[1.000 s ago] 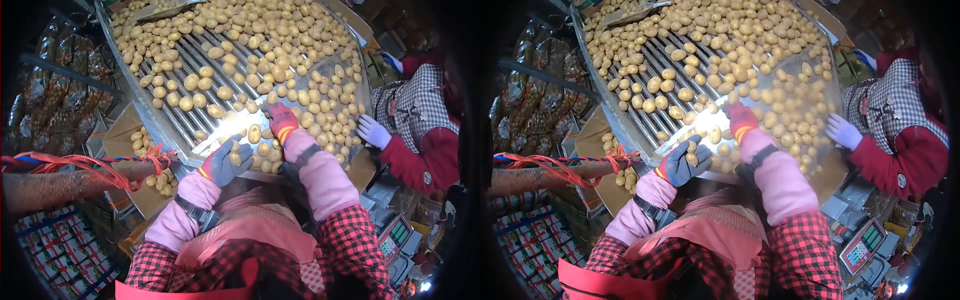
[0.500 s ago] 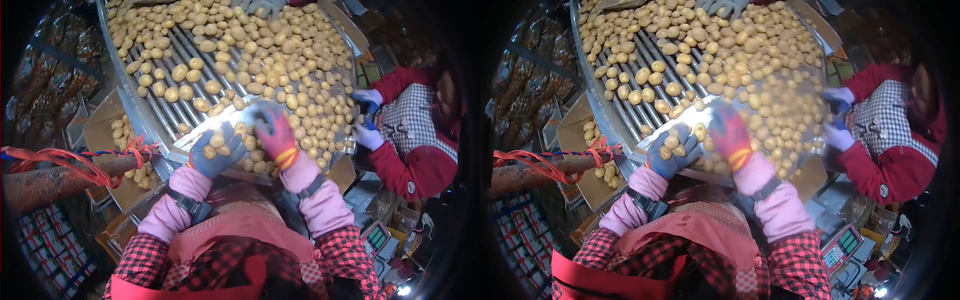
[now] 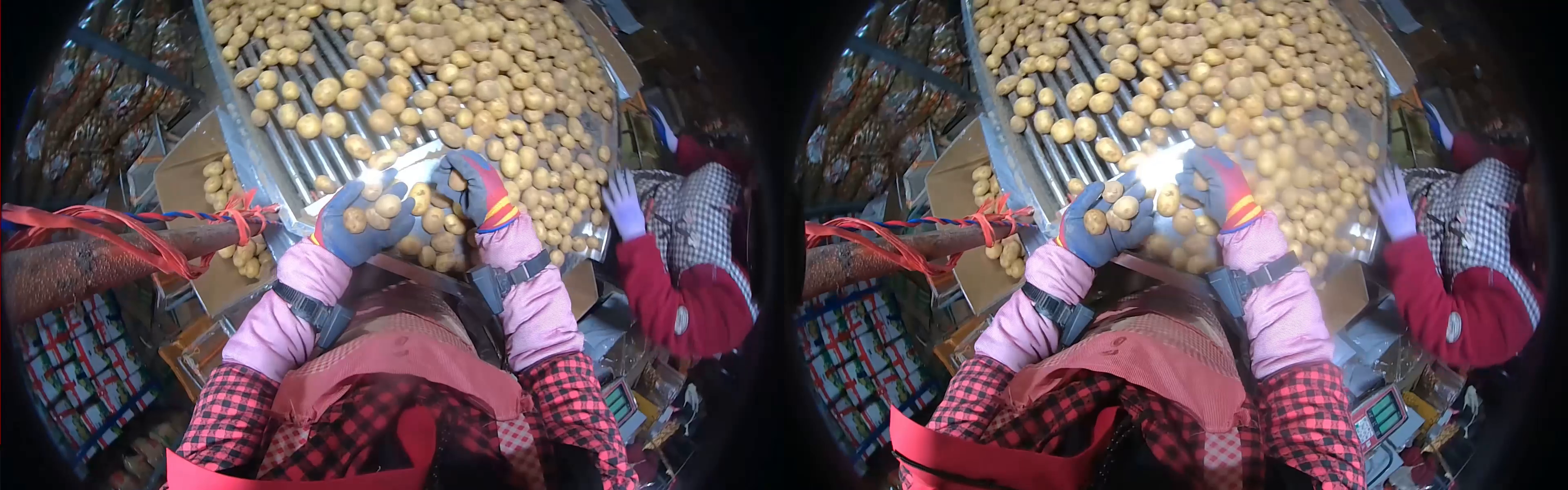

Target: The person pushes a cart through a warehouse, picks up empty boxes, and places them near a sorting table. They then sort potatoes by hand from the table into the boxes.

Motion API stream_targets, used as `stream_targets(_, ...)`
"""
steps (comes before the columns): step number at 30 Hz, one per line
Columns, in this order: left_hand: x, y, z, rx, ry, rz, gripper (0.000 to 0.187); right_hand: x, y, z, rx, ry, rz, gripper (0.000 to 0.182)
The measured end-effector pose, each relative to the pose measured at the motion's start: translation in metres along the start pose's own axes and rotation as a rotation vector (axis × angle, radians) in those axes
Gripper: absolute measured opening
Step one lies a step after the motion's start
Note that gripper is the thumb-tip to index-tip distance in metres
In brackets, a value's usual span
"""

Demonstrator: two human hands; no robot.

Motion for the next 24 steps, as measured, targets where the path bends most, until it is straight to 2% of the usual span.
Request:
stream_targets(1, 0.002, -0.004, 0.005, -0.734, 0.046, -0.046, 0.050, -0.004, 0.001, -0.006, 0.408, 0.202, 0.031, 0.022)
stream_targets(2, 0.009, -0.011, 0.012, -1.180, 0.108, -0.038, 0.049, -0.007, 0.004, -0.001, 0.819, 0.392, 0.058, 0.021)
stream_targets(3, 0.013, -0.024, 0.020, -1.626, 0.191, -0.013, 0.048, -0.005, -0.001, 0.016, 0.686, 0.360, 0.116, 0.029)
stream_targets(4, 0.013, -0.037, 0.022, -1.856, 0.274, -0.014, 0.048, -0.008, -0.001, 0.032, 0.590, 0.342, 0.185, 0.041)
stream_targets(5, 0.013, -0.051, 0.025, -2.085, 0.355, -0.006, 0.048, -0.004, -0.005, 0.040, 0.229, 0.234, 0.282, 0.045)
stream_targets(6, 0.013, -0.062, 0.028, -2.099, 0.412, -0.048, 0.049, -0.002, -0.006, 0.046, -0.131, 0.132, 0.382, 0.050)
stream_targets(7, 0.011, -0.071, 0.031, -2.116, 0.459, -0.086, 0.049, -0.001, -0.004, 0.062, -0.233, 0.226, 0.559, 0.051)
stream_targets(9, 0.008, -0.068, 0.010, -2.644, 0.690, 0.015, 0.056, -0.014, 0.000, 0.075, -0.261, 0.362, 0.688, 0.050)
stream_targets(10, 0.006, -0.067, 0.000, -2.895, 0.786, 0.096, 0.061, -0.021, 0.002, 0.075, -0.193, 0.401, 0.634, 0.047)
stream_targets(11, 0.002, -0.063, -0.012, -3.483, 0.889, 0.405, 0.064, -0.027, 0.005, 0.074, -0.130, 0.434, 0.586, 0.045)
stream_targets(12, -0.007, -0.062, -0.019, -4.036, 0.960, 0.842, 0.068, -0.030, 0.009, 0.071, -0.071, 0.461, 0.546, 0.042)
stream_targets(13, -0.014, -0.060, -0.018, -3.821, 1.054, 0.597, 0.065, -0.040, 0.008, 0.043, 0.339, 0.288, 0.349, 0.033)
stream_targets(14, -0.021, -0.060, -0.016, -3.599, 1.081, 0.355, 0.063, -0.052, 0.018, 0.068, 0.843, 0.368, 0.182, 0.026)
stream_targets(15, -0.030, -0.056, -0.009, -3.371, 1.026, 0.120, 0.060, -0.053, 0.029, 0.080, 0.902, 0.328, 0.170, 0.035)
stream_targets(17, -0.068, -0.030, 0.008, -3.290, 0.841, -0.069, 0.051, -0.057, 0.051, 0.106, 1.022, 0.247, 0.149, 0.053)
stream_targets(19, -0.119, 0.002, -0.015, -3.856, 0.819, 0.077, 0.042, -0.045, 0.102, 0.137, 1.175, 0.231, 0.340, 0.054)
stream_targets(20, -0.140, 0.016, -0.031, -4.238, 0.909, 0.312, 0.039, -0.038, 0.127, 0.151, 1.242, 0.231, 0.438, 0.055)
stream_targets(22, -0.237, 0.014, 0.023, -4.262, 0.315, -0.212, 0.035, -0.044, 0.172, 0.144, 1.437, 0.443, 0.568, 0.049)
stream_targets(23, -0.275, 0.025, 0.020, -4.178, 0.062, -0.441, 0.036, -0.040, 0.205, 0.159, 1.473, 0.466, 0.684, 0.045)
stream_targets(24, -0.316, 0.045, 0.000, -4.012, -0.295, -0.673, 0.037, -0.032, 0.246, 0.176, 1.507, 0.482, 0.795, 0.042)
Point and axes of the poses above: each hand's wrist, its own x-axis towards the middle knuckle, its own y-axis out of the palm, z = x × y, the point moved 4 cm from there along x, towards the middle knuckle, and after that the axes turned 13 degrees about z, right-handed, at the moved point
